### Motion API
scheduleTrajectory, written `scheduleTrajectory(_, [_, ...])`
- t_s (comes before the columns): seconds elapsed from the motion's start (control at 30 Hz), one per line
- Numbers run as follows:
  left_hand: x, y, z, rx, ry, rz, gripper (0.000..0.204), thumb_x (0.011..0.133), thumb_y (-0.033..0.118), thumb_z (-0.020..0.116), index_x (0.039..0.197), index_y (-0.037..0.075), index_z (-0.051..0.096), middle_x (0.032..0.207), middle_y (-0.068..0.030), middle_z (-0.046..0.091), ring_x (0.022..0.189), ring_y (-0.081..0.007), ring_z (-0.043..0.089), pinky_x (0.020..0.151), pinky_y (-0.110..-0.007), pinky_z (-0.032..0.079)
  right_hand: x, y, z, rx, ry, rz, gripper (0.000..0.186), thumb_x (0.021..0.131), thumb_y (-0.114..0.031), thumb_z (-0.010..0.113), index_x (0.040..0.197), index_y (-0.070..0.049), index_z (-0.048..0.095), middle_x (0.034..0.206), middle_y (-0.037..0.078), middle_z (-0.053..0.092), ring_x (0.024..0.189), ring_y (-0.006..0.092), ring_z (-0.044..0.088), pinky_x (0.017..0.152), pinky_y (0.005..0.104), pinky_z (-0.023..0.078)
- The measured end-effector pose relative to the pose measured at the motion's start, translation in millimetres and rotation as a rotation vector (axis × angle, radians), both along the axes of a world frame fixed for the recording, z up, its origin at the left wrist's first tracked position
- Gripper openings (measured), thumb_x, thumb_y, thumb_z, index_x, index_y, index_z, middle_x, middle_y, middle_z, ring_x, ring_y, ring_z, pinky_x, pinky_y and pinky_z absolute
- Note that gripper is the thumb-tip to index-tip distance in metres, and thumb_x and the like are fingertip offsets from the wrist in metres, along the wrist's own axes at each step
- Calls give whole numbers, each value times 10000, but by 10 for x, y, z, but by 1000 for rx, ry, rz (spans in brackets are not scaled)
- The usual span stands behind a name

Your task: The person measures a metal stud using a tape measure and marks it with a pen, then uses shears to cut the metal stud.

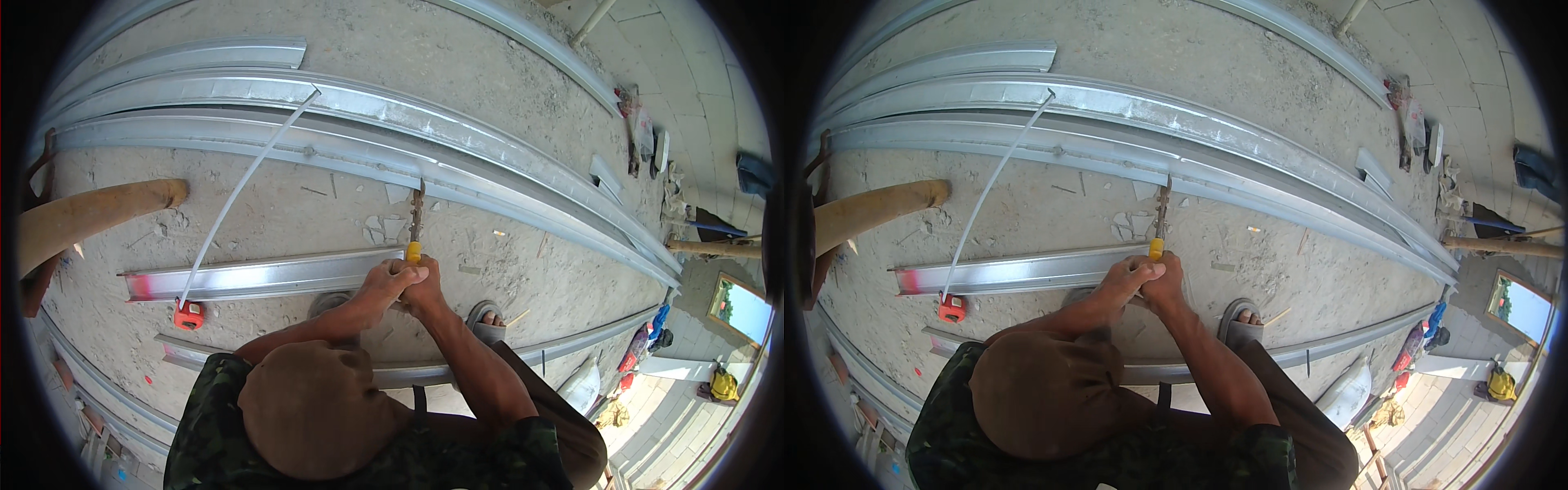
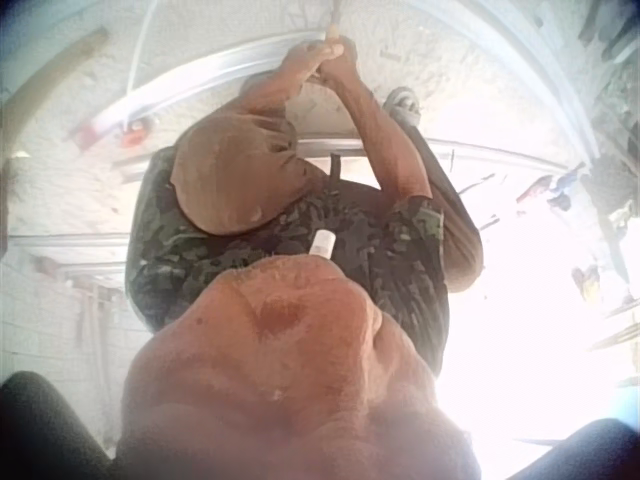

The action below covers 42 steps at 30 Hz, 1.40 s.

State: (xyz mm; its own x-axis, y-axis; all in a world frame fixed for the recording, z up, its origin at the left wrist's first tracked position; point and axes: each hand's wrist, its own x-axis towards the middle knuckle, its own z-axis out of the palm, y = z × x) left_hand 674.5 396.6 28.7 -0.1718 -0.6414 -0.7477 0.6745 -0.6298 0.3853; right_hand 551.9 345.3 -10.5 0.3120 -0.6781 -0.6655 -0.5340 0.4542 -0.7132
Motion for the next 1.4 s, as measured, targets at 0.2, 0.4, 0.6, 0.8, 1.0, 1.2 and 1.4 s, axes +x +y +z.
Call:
scheduleTrajectory(0.2, [332,-60,246,-107,91,-196,1010,765,628,680,1428,-18,275,1379,-204,398,1236,-342,459,880,-483,520,340,-154,519,264,-61,-260,279,790,-184,663,733,87,639,679,119,624,616,187,609,505,350,473])
scheduleTrajectory(0.4, [66,-69,218,-75,297,-120,861,822,640,620,1421,112,298,1414,-132,378,1293,-321,414,969,-537,441,185,-202,477,93,130,-45,356,819,-277,619,837,78,650,812,245,654,742,336,669,628,428,508])
scheduleTrajectory(0.6, [-114,-22,-19,-141,395,130,590,876,424,626,1335,132,396,1267,-76,514,1177,-237,523,977,-464,434,263,-213,535,-118,454,238,312,794,-317,617,878,-20,660,984,207,648,950,401,637,787,473,517])
scheduleTrajectory(0.8, [-264,18,-135,-90,315,179,332,810,230,649,1081,80,529,1101,-81,570,1049,-236,579,919,-391,478,49,4,267,-336,391,219,363,806,-350,602,830,11,640,912,216,649,902,412,643,740,497,516])
scheduleTrajectory(1.0, [-156,108,-342,-66,131,253,274,783,203,657,992,81,529,1036,-66,572,1006,-224,590,885,-381,487,264,72,124,-276,353,126,386,793,-330,614,877,44,567,866,251,646,901,429,639,740,504,505])
scheduleTrajectory(1.2, [46,-28,106,-109,95,-196,643,861,540,628,1233,36,485,1114,-90,578,1013,-220,598,818,-401,524,-4,-89,284,-199,402,260,441,772,-322,654,919,87,580,814,239,653,818,385,666,713,470,507])
scheduleTrajectory(1.4, [364,9,278,-248,199,-248,847,833,675,577,1380,61,377,1227,-123,567,1088,-247,589,886,-429,504,454,-654,1123,514,129,-134,313,766,-87,578,1025,88,563,939,172,582,787,327,609,704,454,540])
